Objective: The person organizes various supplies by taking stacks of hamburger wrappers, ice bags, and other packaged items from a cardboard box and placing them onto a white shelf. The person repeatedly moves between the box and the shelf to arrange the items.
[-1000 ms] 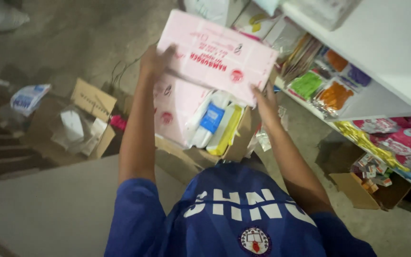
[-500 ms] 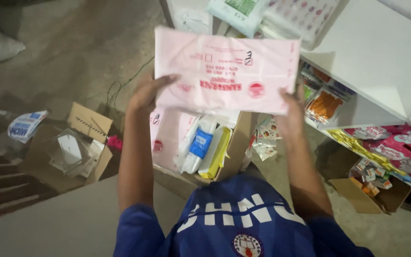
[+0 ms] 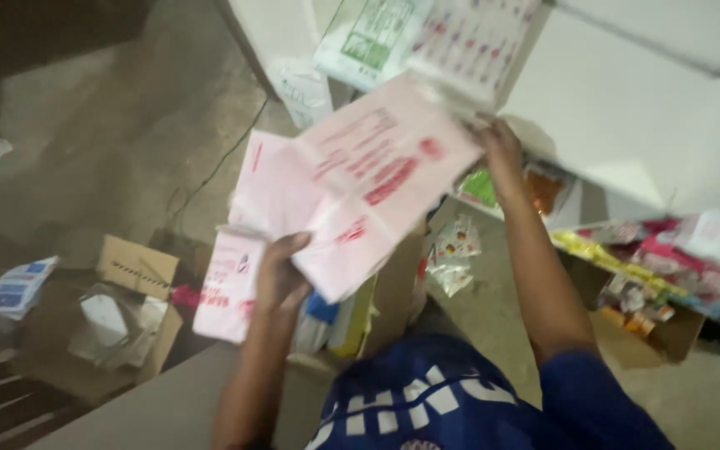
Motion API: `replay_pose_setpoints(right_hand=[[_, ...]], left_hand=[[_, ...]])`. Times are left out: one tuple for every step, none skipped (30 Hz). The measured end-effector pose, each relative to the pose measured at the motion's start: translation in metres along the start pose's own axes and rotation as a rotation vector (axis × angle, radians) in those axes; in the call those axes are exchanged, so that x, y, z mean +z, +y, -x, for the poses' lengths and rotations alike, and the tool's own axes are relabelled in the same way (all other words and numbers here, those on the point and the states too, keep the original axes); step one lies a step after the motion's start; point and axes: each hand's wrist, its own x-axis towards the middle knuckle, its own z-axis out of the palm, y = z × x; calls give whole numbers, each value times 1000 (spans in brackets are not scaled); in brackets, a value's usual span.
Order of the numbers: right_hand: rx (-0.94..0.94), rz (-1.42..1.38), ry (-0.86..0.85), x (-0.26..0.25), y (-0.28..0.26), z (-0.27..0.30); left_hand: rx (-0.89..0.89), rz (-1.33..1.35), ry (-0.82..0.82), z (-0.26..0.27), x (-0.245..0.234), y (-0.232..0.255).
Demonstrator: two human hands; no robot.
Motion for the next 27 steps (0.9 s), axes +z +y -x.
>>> replay_pose_setpoints(right_hand=[[-133, 507, 91, -6, -6, -19], [-274, 1012, 172, -9, -13, -45], [-282, 1023, 149, -3, -27, -73], [-515, 1330, 27, 6, -35, -99], [-759, 1625, -109, 14, -43, -125], [-759, 1623, -131, 21, -45, -149], [-864, 1759, -284, 29, -47, -173], [-973, 1887, -439, 38, -47, -198], [-976, 1881, -456, 37, -43, -214], [-874, 1936, -560, 36, -38, -227], [-770, 1986, -664, 35, -32, -240], [-756, 1982, -693, 33, -32, -243], [-774, 1976, -714, 31, -32, -246], [-789, 1970, -732, 28, -31, -246], [-772, 1965, -758, 25, -30, -243], [-815, 1927, -736, 26, -34, -243], [-857, 1888, -714, 27, -39, -243], [-861, 1886, -723, 27, -41, -243], [-872, 1865, -730, 26, -44, -242], [-884, 1844, -739, 26, -47, -241], [-888, 1842, -749, 26, -48, -241], [-869, 1827, -788, 25, -48, -238], [-850, 1811, -827, 22, -48, -234], [-850, 1809, -845, 22, -47, -233], [-880, 1818, -811, 22, -47, -232], [-913, 1825, -767, 21, -46, -231], [-918, 1822, -778, 21, -47, -230]], left_hand=[[94, -72, 24, 9, 16, 9], [203, -140, 51, 18, 33, 19], [223, -125, 49, 19, 44, 17], [288, -108, 77, 24, 53, 17], [354, -90, 105, 29, 63, 17], [366, -81, 116, 27, 58, 8], [365, -33, 182, 26, 52, -1], [362, 12, 245, 23, 47, -7], [373, 19, 253, 20, 51, -10], [406, 43, 222, 20, 54, -15], [441, 67, 191, 21, 57, -21], [445, 81, 212, 17, 50, -25], [444, 87, 168, 14, 44, -31], [441, 91, 125, 14, 36, -36], [443, 104, 147, 14, 38, -43], [437, 111, 135, 10, 41, -43], [431, 118, 122, 6, 44, -44], [438, 122, 124, 3, 54, -42], [433, 135, 141, 1, 65, -40], [429, 149, 157, -1, 75, -39], [437, 154, 158, -5, 72, -40], [428, 137, 158, -7, 68, -44], [420, 120, 158, -9, 64, -48], [429, 130, 165, -10, 70, -48], [407, 152, 161, -11, 76, -48], [384, 169, 153, -13, 81, -45], [392, 173, 155, -14, 82, -48]])
